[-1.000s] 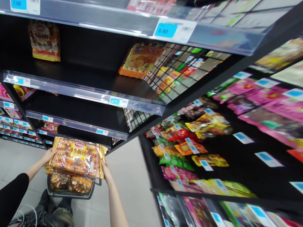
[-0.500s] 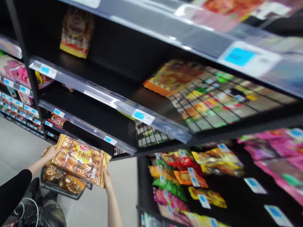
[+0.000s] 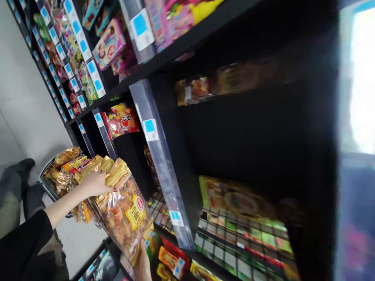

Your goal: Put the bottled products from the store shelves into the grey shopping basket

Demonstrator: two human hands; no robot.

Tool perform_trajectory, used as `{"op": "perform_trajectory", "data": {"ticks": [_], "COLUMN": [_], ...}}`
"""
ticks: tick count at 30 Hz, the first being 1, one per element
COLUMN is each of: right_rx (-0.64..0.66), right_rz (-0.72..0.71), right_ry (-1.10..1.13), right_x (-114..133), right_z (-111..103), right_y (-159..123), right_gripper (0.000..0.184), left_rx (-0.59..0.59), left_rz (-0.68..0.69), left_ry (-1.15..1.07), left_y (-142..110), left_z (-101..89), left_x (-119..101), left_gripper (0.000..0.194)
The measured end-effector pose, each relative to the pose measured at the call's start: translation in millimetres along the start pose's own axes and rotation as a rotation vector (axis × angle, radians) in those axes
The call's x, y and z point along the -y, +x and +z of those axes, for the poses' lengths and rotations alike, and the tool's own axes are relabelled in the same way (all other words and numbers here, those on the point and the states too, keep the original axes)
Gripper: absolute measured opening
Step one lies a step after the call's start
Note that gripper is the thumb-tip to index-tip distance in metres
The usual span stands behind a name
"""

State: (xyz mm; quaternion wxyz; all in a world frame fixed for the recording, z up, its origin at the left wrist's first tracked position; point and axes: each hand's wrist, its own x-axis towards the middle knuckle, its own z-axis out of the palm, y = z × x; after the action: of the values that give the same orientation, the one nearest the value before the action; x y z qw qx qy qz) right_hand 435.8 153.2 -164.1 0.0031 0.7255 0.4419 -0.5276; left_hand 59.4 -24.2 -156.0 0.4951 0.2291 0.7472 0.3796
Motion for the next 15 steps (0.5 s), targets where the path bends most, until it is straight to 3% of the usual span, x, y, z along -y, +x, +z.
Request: {"op": "perform_trajectory", "data": {"ticks": [6,11,15], "right_rx": [-0.080,-0.128,-0.104], "right_rz": [0.002,0.018,0.068], "right_ry": [-0.048,-0.060,-0.066], "right_x": [6.3,4.5,3.2], "right_z": [-2.3,-1.5,-0.7], "right_y": [-2.7,-8.1,-14.7], "right_gripper": [0.066,0.074,0.072], "left_rx": [-0.009,-0.050,-0.066], "left_rz": [0.099,0.152,0.196], "left_ry": [-0.059,-0.110,-0.131], "left_y": [-3.0,-3.3,-2.4], "left_z": [1.5,15.5,26.9], "left_x": [9.7,2.6,-4.0], "left_gripper": [0.061,0.046,0.047]}}
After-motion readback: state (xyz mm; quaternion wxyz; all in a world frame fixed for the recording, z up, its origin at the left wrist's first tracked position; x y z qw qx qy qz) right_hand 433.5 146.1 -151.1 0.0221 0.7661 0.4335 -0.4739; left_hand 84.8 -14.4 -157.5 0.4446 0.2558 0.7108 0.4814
